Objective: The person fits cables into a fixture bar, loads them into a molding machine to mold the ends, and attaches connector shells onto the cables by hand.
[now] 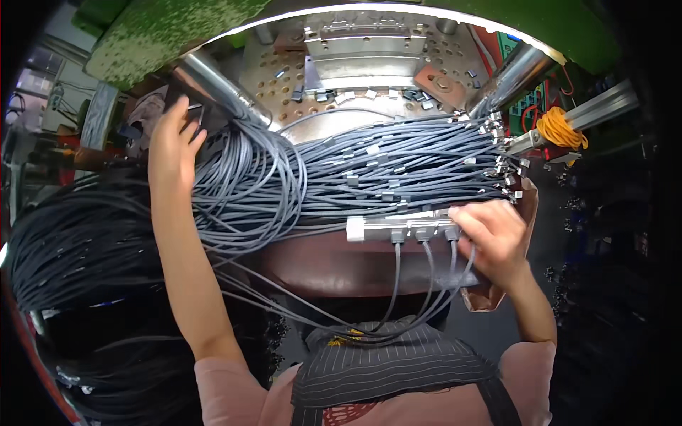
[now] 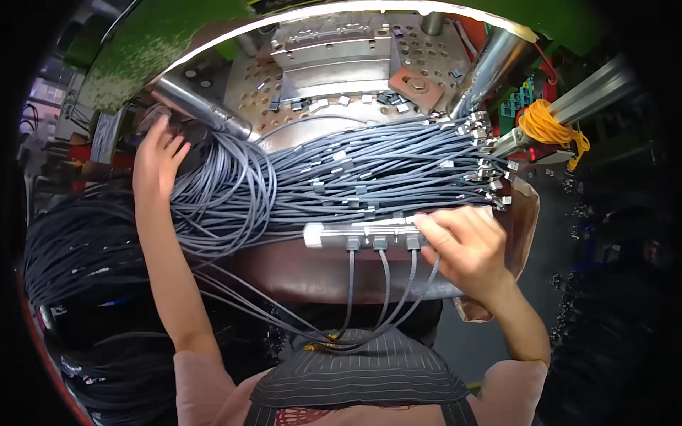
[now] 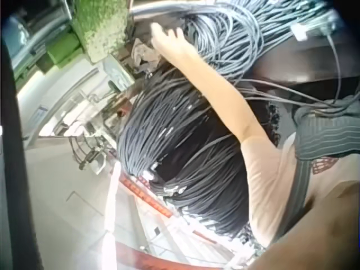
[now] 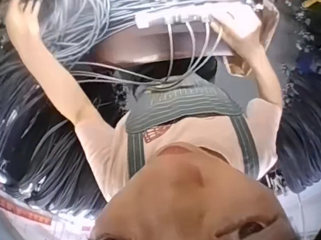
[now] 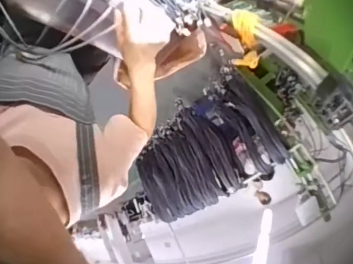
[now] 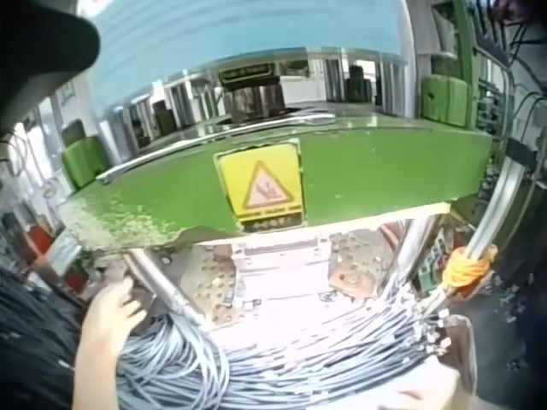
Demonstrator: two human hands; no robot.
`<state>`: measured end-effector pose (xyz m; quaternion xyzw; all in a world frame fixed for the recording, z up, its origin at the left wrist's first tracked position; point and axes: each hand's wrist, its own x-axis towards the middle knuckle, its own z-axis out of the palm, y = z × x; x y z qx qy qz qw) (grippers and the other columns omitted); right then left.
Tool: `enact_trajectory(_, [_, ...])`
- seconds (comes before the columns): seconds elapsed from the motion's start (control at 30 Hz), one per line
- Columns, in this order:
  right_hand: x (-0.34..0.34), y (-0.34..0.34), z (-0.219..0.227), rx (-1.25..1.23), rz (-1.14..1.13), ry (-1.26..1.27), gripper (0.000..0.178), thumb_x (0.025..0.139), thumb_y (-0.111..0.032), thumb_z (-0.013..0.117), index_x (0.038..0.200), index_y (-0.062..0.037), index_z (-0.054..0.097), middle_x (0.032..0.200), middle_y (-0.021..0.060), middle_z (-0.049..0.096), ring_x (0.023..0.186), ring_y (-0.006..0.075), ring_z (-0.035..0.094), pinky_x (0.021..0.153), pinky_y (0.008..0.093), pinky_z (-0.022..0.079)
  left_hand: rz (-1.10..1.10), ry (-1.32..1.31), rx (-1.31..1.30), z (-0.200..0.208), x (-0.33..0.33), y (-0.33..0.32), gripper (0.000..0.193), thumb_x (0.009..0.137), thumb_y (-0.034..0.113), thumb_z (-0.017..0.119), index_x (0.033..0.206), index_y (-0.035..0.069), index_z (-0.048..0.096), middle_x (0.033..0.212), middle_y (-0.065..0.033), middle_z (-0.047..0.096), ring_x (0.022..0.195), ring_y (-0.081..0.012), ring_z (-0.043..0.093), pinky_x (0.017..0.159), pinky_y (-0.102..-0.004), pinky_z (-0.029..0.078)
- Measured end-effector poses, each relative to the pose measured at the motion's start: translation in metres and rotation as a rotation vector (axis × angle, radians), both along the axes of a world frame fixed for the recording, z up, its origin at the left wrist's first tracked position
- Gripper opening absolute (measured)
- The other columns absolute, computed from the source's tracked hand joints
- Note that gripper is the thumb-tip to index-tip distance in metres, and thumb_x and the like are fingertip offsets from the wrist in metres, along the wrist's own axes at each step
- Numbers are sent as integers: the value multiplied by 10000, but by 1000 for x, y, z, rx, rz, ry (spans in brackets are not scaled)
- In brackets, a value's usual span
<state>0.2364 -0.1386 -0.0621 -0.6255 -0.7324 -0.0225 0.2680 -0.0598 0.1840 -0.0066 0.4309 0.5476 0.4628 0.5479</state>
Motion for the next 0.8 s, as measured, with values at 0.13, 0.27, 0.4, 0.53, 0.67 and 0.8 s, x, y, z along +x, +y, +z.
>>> enact_trajectory(0.13, [43,60,22,219,-115,-44,432,693,-20,748,1120,-58,689,926,105,670,852,301,638,725,407,498,-811,255,381,-7,45,-132,485,1033,231,440,1432,-39,388,1288,-221,578,1284,-288,498,1103,-424,360])
enact_trajectory(0.27, [73,167,34,420,-176,-126,263,884,-190,621,1118,-92,690,964,97,664,926,290,630,819,388,491,-1291,-271,-336,6,118,-137,418,1057,234,393,1350,-62,429,809,-73,643,663,-162,630,672,-275,505])
enact_trajectory(0.4, [108,223,18,333,-317,-239,244,922,-127,575,1131,-54,680,1063,143,687,968,297,654,871,381,495,-1089,-445,-274,8,139,-88,328,1062,214,394,1125,-58,568,609,54,335,495,-62,365,468,-222,360])
enact_trajectory(0.53, [103,250,16,158,-362,-212,247,905,-122,576,1120,-46,672,1032,160,681,950,314,658,837,401,506,-1020,-433,-250,-2,143,-73,306,1066,236,403,1065,-22,567,619,62,316,492,-41,292,481,-214,337])
enact_trajectory(0.67, [97,252,20,15,-382,-215,250,888,-117,578,1109,-38,664,1000,177,675,933,330,663,803,422,517,-1036,-402,-250,-14,146,-76,289,1068,244,412,1094,0,566,632,56,325,500,-37,292,489,-213,348])
enact_trajectory(0.8, [94,239,14,-131,-386,-253,253,871,-112,580,1097,-30,656,968,194,669,916,347,667,769,442,528,-913,18,-39,-24,145,-66,373,1048,274,459,1242,-34,542,893,-67,635,754,-126,616,678,-255,497])
